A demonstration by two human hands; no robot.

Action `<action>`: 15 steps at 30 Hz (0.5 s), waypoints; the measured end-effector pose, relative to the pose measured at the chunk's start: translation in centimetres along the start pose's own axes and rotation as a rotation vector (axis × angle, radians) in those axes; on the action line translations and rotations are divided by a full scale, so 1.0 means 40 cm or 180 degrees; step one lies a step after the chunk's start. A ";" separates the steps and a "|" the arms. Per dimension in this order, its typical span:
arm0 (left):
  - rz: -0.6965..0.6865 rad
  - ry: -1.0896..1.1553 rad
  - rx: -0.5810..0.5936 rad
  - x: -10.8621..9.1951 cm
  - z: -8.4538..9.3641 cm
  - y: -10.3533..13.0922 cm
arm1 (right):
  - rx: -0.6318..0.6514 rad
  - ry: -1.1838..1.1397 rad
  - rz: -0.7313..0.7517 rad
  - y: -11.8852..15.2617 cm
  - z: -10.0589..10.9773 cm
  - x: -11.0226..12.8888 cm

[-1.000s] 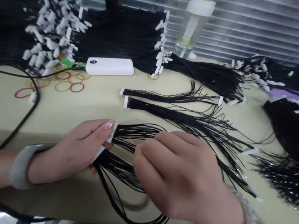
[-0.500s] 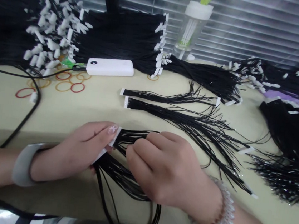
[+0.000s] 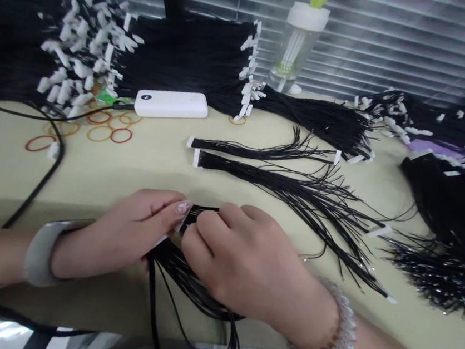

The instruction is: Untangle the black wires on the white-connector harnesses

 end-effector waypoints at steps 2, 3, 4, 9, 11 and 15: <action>0.0061 0.0071 -0.0005 0.003 -0.001 0.000 | 0.0116 0.0039 -0.0050 -0.004 -0.006 0.004; 0.0097 0.0128 0.0029 0.004 -0.002 0.001 | 0.0168 0.0038 -0.0072 -0.006 -0.010 0.004; 0.0125 0.0187 0.0071 0.005 -0.003 0.002 | 0.0213 0.0018 -0.0099 -0.008 -0.014 0.003; 0.0117 0.0408 -0.0058 0.004 -0.001 0.003 | 0.0199 -0.0359 -0.0358 -0.007 -0.012 -0.032; 0.0178 0.0600 -0.0206 0.009 0.003 0.001 | -0.0064 -0.0443 -0.0495 0.008 0.018 -0.050; 0.0384 0.1290 -0.0360 0.025 0.003 -0.003 | -0.0631 -0.0887 -0.0854 0.059 0.089 -0.069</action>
Point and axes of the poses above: each hand's wrist, its own y-axis away from the middle knuckle, its own z-axis out of the back of the hand, x = y × z, the point moved 4 cm from there along -y, towards the middle knuckle, and after that the axes turned 9 degrees about x, right-handed, at the moved point
